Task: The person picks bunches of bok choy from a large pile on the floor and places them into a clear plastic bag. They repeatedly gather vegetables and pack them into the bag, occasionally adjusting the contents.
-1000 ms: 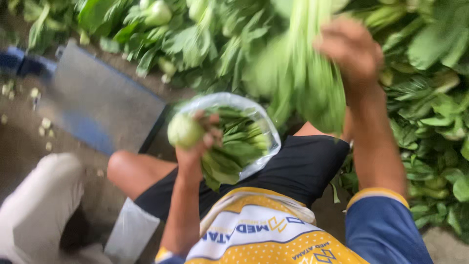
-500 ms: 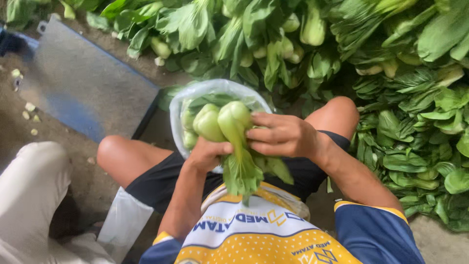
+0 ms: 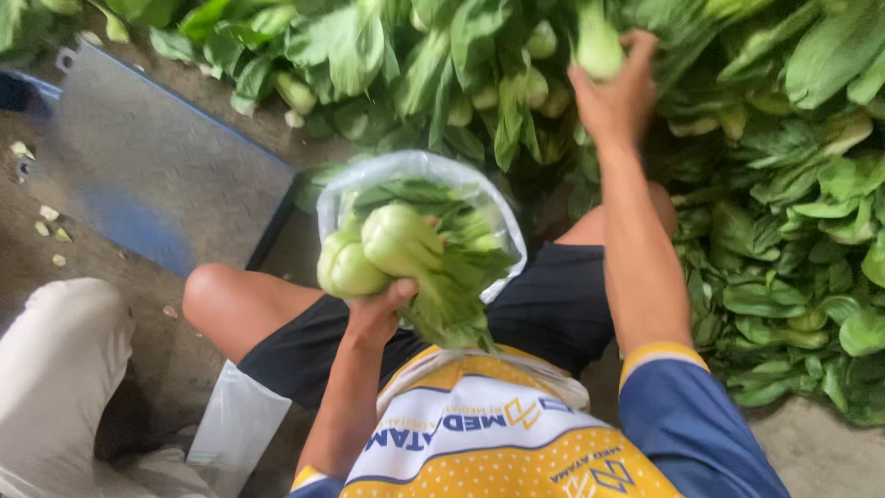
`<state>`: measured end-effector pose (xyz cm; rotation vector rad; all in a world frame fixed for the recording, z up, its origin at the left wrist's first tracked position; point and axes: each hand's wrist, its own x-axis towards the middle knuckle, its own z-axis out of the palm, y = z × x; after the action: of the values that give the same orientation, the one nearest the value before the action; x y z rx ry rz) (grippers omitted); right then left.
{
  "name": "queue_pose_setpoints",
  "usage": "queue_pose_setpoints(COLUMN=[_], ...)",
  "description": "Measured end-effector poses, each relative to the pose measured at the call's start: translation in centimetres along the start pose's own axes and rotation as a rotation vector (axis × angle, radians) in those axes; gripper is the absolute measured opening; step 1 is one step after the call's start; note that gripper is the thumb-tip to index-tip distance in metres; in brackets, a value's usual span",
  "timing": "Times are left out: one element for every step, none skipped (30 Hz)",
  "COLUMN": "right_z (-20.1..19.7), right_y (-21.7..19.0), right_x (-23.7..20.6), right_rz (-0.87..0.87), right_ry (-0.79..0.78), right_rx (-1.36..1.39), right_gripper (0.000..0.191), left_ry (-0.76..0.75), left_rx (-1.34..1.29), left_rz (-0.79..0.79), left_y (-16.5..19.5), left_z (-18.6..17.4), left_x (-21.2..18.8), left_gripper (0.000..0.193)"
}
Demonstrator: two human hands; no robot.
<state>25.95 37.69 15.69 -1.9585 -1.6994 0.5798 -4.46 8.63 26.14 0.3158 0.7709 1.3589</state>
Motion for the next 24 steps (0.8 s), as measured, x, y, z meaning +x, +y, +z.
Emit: queue_pose_setpoints(right_z=[-2.0, -4.3, -6.9, -9.5, -12.0, -14.5, -16.2, -17.7, -18.3, -18.7, -18.2, -17.3, -16.1, -14.7, -13.3, -12.2, -11.4, -10.7, -10.1, -9.8, -9.4, -9.2, -8.9, -8.7], right_y=[-0.1, -0.4, -0.9, -1.6, -2.5, -3.5, -4.7, -5.9, -7.3, -8.5, -9.8, -10.8, -11.7, -12.5, -13.0, -13.5, -13.7, -13.9, -14.0, -14.0, -14.0, -13.9, -13.8, -13.7], right_x=[-1.1, -2.1, -3.2, -4.4, -5.5, -6.7, -8.0, -9.2, -10.4, -11.6, -12.7, -13.8, -15.0, -16.1, -17.3, -18.2, -19.0, -19.6, -20.1, -20.5, -20.8, -21.2, -21.5, -21.9], right_rz=[-0.013, -0.209, -0.352, -0.496, -0.634, -0.711, -0.741, -0.736, -0.718, -0.684, -0.639, -0.585, -0.538, -0.497, -0.456, -0.399, -0.315, -0.206, -0.15, -0.08, -0.008, -0.119, -0.243, -0.372], right_ry=[-0.005, 0.075, 0.152, 0.234, 0.32, 0.37, 0.364, 0.344, 0.29, 0.247, 0.2, 0.151, 0.092, -0.029, -0.188, -0.297, -0.373, -0.44, -0.438, -0.447, -0.462, -0.406, -0.333, -0.249], right_rx=[0.028, 0.08, 0.077, 0.062, 0.038, 0.041, 0.071, 0.126, 0.204, 0.287, 0.39, 0.487, 0.575, 0.63, 0.689, 0.759, 0.869, 1.048, 1.0, 0.95, 0.898, 0.858, 0.813, 0.759], right_gripper=[0.066, 0.06, 0.057, 0.054, 0.052, 0.053, 0.054, 0.055, 0.056, 0.058, 0.059, 0.061, 0.062, 0.064, 0.065, 0.067, 0.068, 0.069, 0.073, 0.077, 0.081, 0.076, 0.071, 0.067], left_ry=[0.038, 0.079, 0.112, 0.143, 0.194, 0.253, 0.307, 0.263, 0.211, 0.148, 0.137, 0.123, 0.111, 0.088, 0.063, 0.036, 0.055, 0.072, 0.092, 0.092, 0.095, 0.089, 0.079, 0.057], left_rx=[0.019, 0.082, 0.146, 0.208, 0.386, 0.561, 0.737, 0.657, 0.58, 0.5, 0.499, 0.497, 0.493, 0.513, 0.533, 0.553, 0.475, 0.4, 0.321, 0.318, 0.314, 0.314, 0.204, 0.095], left_rz=[0.015, 0.02, 0.033, 0.058, 0.041, 0.008, -0.024, 0.036, 0.095, 0.154, 0.122, 0.088, 0.048, 0.044, 0.044, 0.045, 0.03, 0.023, 0.009, -0.022, -0.056, -0.088, -0.102, -0.116], left_y=[0.2, 0.4, 0.6, 0.5, 0.4, 0.0, -0.5, -1.1, -1.7, -2.5, -3.2, -3.8, -4.3, -4.7, -5.0, -5.1, -5.2, -5.3, -5.4, -5.6, -5.9, -6.3, -6.8, -7.3], left_z=[-0.4, -0.8, -1.3, -1.8, -2.2, -2.5, -2.7, -2.7, -2.5, -2.1, -1.6, -1.0, -0.4, 0.1, 0.4, 0.6, 0.7, 0.5, 0.3, 0.0, -0.4, -0.7, -0.9, -1.1], left_x=[0.0, 0.0, 0.1, 0.3, 0.6, 1.0, 1.4, 1.8, 2.1, 2.4, 2.6, 2.6, 2.6, 2.5, 2.3, 2.1, 1.8, 1.7, 1.4, 1.2, 1.0, 0.7, 0.4, 0.1], left_gripper=[0.08, 0.078, 0.076, 0.075, 0.071, 0.067, 0.063, 0.067, 0.07, 0.073, 0.071, 0.068, 0.066, 0.064, 0.062, 0.06, 0.063, 0.065, 0.068, 0.065, 0.063, 0.061, 0.063, 0.065])
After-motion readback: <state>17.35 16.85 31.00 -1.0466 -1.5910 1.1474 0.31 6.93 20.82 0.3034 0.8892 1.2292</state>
